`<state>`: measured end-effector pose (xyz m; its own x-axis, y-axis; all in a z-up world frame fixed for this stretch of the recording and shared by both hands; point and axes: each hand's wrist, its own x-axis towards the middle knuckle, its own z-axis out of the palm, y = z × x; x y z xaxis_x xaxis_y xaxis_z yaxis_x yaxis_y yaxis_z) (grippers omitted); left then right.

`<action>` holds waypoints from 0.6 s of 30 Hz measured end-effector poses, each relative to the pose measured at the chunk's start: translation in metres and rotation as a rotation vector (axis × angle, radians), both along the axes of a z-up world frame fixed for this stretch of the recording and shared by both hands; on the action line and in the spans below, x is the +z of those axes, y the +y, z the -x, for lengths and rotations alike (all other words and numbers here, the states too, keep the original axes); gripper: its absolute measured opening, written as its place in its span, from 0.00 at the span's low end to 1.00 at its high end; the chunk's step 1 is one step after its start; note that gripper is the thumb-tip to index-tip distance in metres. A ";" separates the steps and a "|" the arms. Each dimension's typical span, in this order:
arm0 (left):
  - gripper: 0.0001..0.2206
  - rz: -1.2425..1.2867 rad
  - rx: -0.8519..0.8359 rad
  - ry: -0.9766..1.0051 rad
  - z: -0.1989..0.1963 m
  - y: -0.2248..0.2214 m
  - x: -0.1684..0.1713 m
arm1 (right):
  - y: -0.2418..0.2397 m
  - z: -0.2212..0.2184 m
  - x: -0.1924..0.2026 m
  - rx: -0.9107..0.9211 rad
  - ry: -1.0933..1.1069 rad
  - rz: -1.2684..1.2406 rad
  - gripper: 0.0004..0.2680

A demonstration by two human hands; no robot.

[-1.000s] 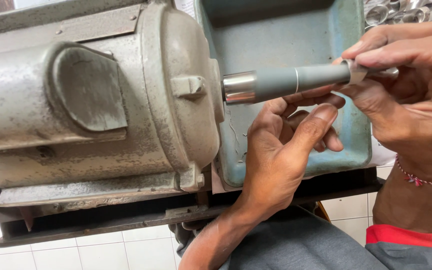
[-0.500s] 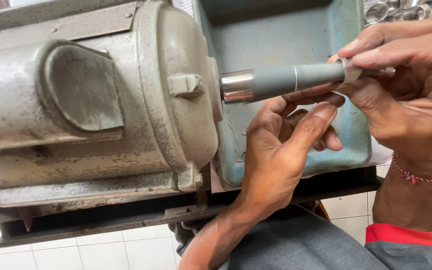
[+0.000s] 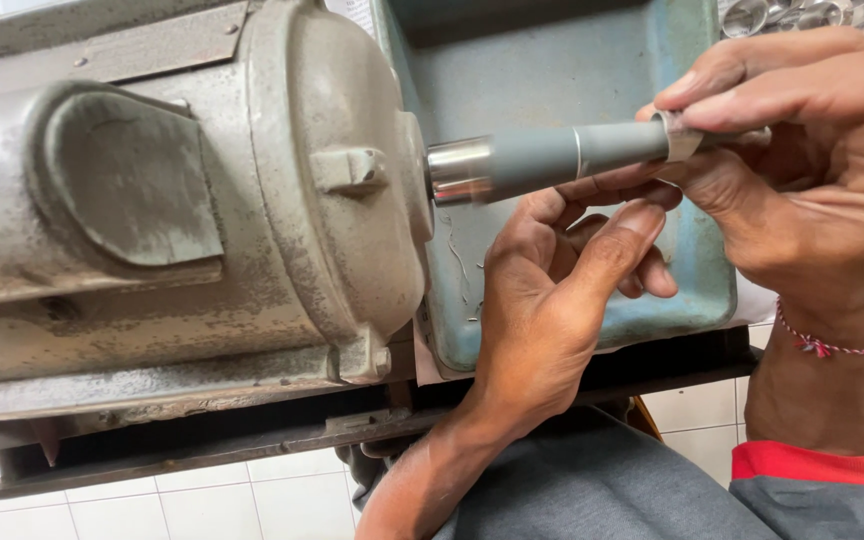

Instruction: Polishing the interior of metal rings using a motorized tapered spindle

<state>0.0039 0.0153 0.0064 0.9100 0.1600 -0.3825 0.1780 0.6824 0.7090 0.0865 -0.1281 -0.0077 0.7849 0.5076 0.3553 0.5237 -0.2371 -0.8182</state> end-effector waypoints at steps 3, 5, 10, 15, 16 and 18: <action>0.17 0.010 -0.003 -0.005 0.000 -0.001 -0.003 | -0.001 -0.002 -0.001 0.019 -0.027 0.003 0.06; 0.17 0.008 -0.004 0.001 0.000 0.000 -0.002 | 0.001 0.000 -0.001 0.019 -0.023 -0.007 0.06; 0.17 0.035 0.001 0.004 0.000 0.000 -0.003 | 0.003 0.000 -0.001 0.012 -0.026 -0.002 0.07; 0.16 0.013 -0.004 0.006 0.001 0.001 -0.002 | 0.002 -0.001 -0.006 0.027 -0.029 -0.044 0.07; 0.16 0.012 -0.003 0.005 0.000 0.001 -0.001 | 0.001 0.000 -0.005 0.028 -0.030 -0.044 0.07; 0.16 0.003 -0.009 0.016 0.001 0.002 0.001 | 0.001 0.002 -0.005 0.024 -0.022 -0.059 0.09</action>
